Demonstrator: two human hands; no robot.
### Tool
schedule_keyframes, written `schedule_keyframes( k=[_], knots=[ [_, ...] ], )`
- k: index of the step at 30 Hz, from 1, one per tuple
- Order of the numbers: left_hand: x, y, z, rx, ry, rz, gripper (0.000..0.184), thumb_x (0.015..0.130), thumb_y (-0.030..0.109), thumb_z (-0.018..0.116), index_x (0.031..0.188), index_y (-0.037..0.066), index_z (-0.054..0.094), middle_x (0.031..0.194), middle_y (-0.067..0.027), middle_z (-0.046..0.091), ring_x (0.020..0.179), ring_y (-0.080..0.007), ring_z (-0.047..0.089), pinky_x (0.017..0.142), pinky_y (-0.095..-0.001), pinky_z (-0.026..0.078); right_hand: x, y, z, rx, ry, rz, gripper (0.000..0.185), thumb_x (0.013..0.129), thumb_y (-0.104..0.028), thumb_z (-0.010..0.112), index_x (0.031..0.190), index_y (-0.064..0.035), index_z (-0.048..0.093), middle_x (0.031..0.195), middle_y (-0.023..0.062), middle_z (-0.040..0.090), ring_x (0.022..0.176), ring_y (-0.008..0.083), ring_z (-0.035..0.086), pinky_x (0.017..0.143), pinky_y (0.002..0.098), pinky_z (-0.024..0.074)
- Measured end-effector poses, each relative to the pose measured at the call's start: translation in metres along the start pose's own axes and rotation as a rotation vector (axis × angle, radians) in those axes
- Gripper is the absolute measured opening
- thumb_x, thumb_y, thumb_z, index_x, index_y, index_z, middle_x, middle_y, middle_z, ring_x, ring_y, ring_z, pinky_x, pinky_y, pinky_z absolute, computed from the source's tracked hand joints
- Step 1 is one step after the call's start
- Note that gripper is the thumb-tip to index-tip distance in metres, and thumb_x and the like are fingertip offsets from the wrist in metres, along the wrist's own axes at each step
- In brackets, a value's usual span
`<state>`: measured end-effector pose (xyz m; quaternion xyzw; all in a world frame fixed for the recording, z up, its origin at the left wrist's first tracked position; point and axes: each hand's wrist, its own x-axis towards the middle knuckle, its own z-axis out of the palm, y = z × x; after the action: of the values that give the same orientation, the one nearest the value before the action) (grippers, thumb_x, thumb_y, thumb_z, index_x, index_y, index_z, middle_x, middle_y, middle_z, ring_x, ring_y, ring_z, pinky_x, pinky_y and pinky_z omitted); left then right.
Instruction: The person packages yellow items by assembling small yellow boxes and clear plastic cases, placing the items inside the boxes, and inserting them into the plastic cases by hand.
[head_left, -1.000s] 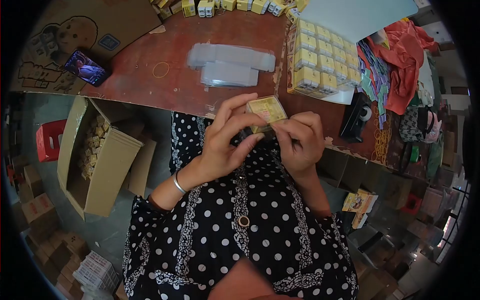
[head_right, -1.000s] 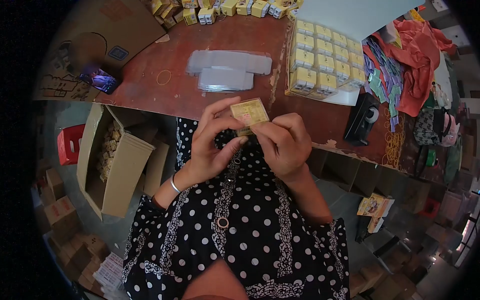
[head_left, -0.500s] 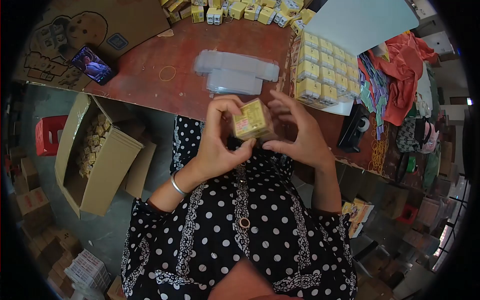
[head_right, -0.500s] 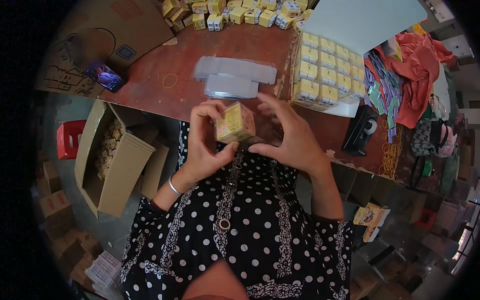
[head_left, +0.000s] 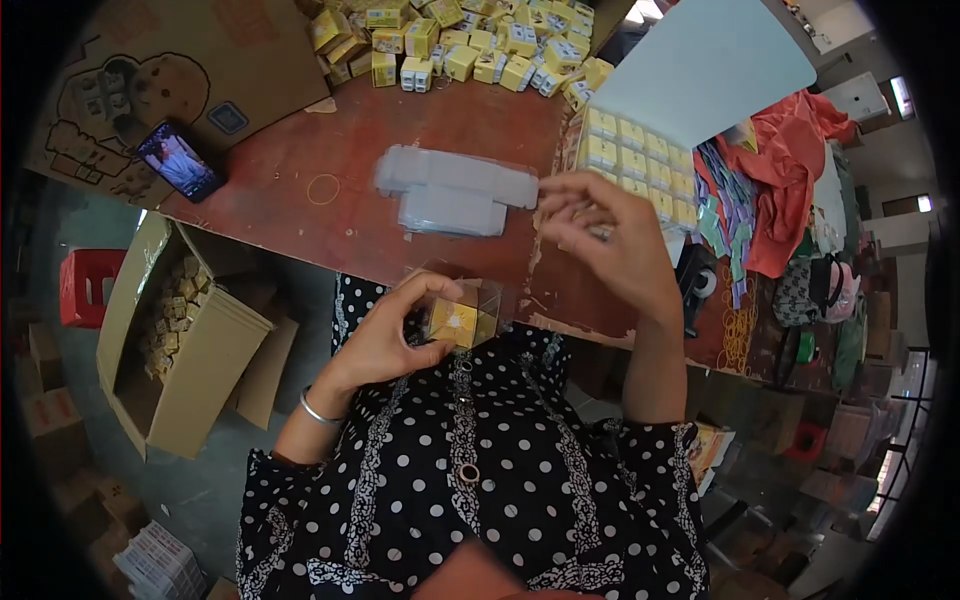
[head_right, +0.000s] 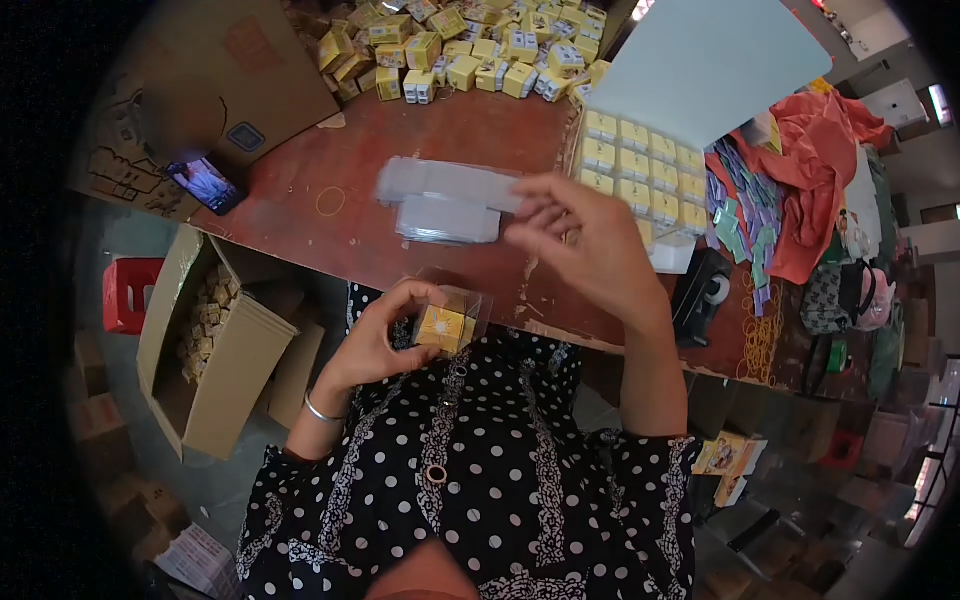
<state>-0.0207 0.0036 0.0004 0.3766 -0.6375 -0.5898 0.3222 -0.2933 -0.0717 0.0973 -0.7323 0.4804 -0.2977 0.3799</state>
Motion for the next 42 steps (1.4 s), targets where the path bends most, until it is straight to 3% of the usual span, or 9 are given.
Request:
schedule_keyframes(
  k=[2,6,9,11,21,23,26,32,42],
  knots=[
    [-0.004,-0.006,-0.002,-0.170,0.043,-0.027,0.055,0.075,-0.005,0.075,0.126,0.003,0.057,0.122,-0.0075,0.057,0.118,-0.0193,0.059,0.103,-0.0341,0.047,0.038,0.010,-0.007,-0.143,0.152,-0.025,0.024,0.090,-0.007,0.071,0.113,0.0004,0.069,0.092,0.0064,0.073,0.083,0.0102,0.066,0.075,0.0252,0.0526],
    [-0.007,-0.010,-0.002,-0.204,0.062,-0.036,0.055,0.079,-0.003,0.080,0.128,0.004,0.056,0.125,-0.0041,0.058,0.119,-0.0160,0.058,0.107,-0.0342,0.046,0.136,0.050,-0.021,-0.588,0.106,-0.060,0.029,0.091,-0.012,0.068,0.114,0.0039,0.067,0.093,0.0172,0.073,0.084,0.0275,0.071,0.079,0.0353,0.0548],
    [-0.008,-0.013,0.000,-0.236,0.063,-0.072,0.055,0.079,-0.001,0.082,0.127,0.003,0.056,0.125,-0.0039,0.058,0.117,-0.0160,0.060,0.106,-0.0332,0.047,0.203,0.099,-0.016,-0.799,0.035,-0.042,0.037,0.087,-0.023,0.072,0.115,0.0010,0.068,0.104,0.0202,0.072,0.098,0.0362,0.069,0.087,0.0427,0.0537],
    [-0.008,-0.015,0.000,-0.280,0.074,-0.101,0.055,0.079,-0.001,0.082,0.127,0.003,0.056,0.126,-0.0038,0.059,0.116,-0.0160,0.061,0.105,-0.0327,0.047,0.227,0.106,-0.007,-1.039,-0.077,0.184,0.046,0.082,-0.033,0.077,0.115,-0.0017,0.067,0.113,0.0203,0.069,0.112,0.0362,0.065,0.093,0.0452,0.0519],
    [-0.010,-0.017,-0.012,-0.353,0.191,-0.069,0.056,0.079,0.000,0.083,0.128,0.003,0.056,0.123,-0.0047,0.063,0.112,-0.0153,0.063,0.101,-0.0316,0.050,0.220,0.097,-0.002,-0.932,0.032,0.130,0.050,0.076,-0.032,0.083,0.114,-0.0038,0.065,0.108,0.0183,0.070,0.106,0.0364,0.067,0.088,0.0471,0.0530],
    [-0.010,-0.016,-0.013,-0.346,0.241,-0.039,0.056,0.080,0.000,0.082,0.128,0.003,0.055,0.122,-0.0050,0.063,0.111,-0.0154,0.063,0.100,-0.0316,0.050,0.201,0.085,-0.008,-0.816,0.029,-0.056,0.053,0.074,-0.030,0.086,0.115,-0.0042,0.064,0.099,0.0163,0.071,0.095,0.0305,0.069,0.082,0.0408,0.0547],
    [-0.007,-0.013,-0.016,-0.413,0.325,0.001,0.060,0.081,0.001,0.082,0.134,0.003,0.053,0.122,-0.0075,0.063,0.108,-0.0161,0.065,0.097,-0.0303,0.052,0.155,0.020,-0.011,-0.635,-0.067,0.055,0.054,0.072,-0.021,0.088,0.118,-0.0042,0.064,0.099,0.0101,0.070,0.090,0.0195,0.068,0.078,0.0313,0.0541],
    [0.002,-0.011,-0.018,-0.485,0.249,-0.008,0.065,0.082,0.000,0.080,0.139,0.002,0.051,0.119,-0.0066,0.062,0.107,-0.0146,0.064,0.095,-0.0290,0.054,0.076,-0.031,-0.019,0.003,-0.167,-0.106,0.046,0.072,-0.006,0.088,0.112,-0.0035,0.067,0.096,0.0021,0.068,0.084,0.0084,0.062,0.076,0.0270,0.0535],
    [0.005,0.008,-0.005,-0.543,0.006,-0.034,0.064,0.083,-0.001,0.079,0.140,-0.001,0.050,0.118,-0.0074,0.064,0.108,-0.0145,0.065,0.092,-0.0280,0.056,0.039,-0.063,-0.015,-0.267,-0.338,-0.243,0.052,0.062,-0.006,0.089,0.110,-0.0043,0.070,0.111,0.0039,0.069,0.102,0.0173,0.064,0.095,0.0321,0.0490]
  ],
)
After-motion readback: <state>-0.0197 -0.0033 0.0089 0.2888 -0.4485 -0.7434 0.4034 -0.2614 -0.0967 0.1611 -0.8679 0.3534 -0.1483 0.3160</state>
